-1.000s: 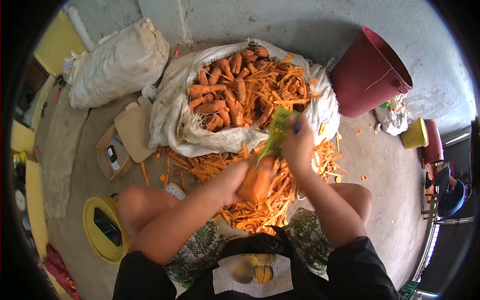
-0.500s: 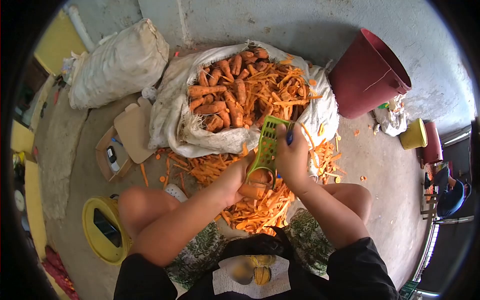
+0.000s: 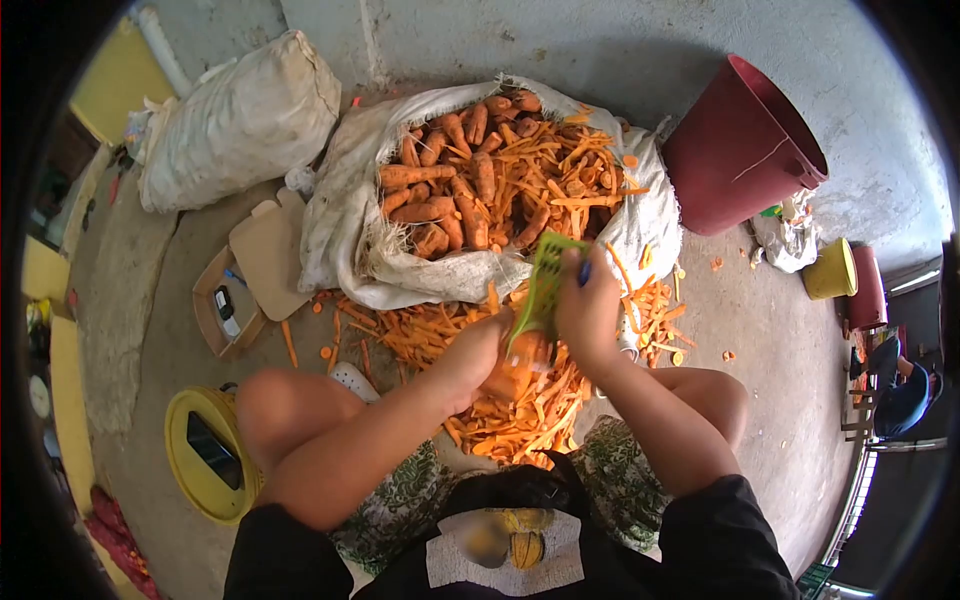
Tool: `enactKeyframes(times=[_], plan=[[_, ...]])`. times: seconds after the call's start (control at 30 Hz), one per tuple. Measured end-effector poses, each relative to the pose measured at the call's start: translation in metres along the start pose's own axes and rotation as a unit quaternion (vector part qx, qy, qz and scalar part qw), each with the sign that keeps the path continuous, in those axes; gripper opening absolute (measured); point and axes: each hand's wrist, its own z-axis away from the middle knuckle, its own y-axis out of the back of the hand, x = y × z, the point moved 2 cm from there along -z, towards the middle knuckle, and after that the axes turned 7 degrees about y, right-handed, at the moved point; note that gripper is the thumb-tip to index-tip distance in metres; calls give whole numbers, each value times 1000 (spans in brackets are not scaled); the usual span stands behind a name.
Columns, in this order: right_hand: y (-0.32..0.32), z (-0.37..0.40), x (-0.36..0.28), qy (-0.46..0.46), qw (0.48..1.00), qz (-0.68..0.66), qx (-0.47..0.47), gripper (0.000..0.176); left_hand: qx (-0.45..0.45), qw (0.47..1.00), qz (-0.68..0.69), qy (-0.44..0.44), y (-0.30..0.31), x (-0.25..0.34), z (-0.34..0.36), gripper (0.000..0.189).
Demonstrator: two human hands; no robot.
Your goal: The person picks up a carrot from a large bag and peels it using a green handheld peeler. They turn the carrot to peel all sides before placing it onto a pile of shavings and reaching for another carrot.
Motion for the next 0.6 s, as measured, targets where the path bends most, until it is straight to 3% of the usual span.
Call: enactKeyframes(times=[0.03,0.1,0.13,0.23,0.3,0.37,0.4,0.47,0.5,0.6], plan=[[4,-13,8,8,999,16,49,22,0,1000,0,0,1,-1,2,37],[26,-48,31,-54,991,46,112,22,-48,987,-140,66,2,-9,8,40],[38,-64,44,-46,980,129,143,24,-51,986,-143,67,-1,-7,11,40],[57,-81,73,-57,976,96,186,29,-140,985,-101,20,-4,-2,15,44],[58,-79,63,-39,979,79,185,29,-105,984,-142,-26,5,5,11,43],[57,-68,27,-46,993,-14,109,28,-28,971,-222,-87,12,14,7,50],[53,-68,25,-14,998,12,65,27,-28,970,-223,-89,15,14,2,50],[50,-62,18,41,998,51,-6,27,21,913,-380,-147,24,17,-7,57],[50,-59,8,19,997,31,-62,26,36,889,-425,-166,25,20,-9,60],[46,-50,-1,81,991,22,-102,24,111,879,-421,-194,33,21,-11,53]])
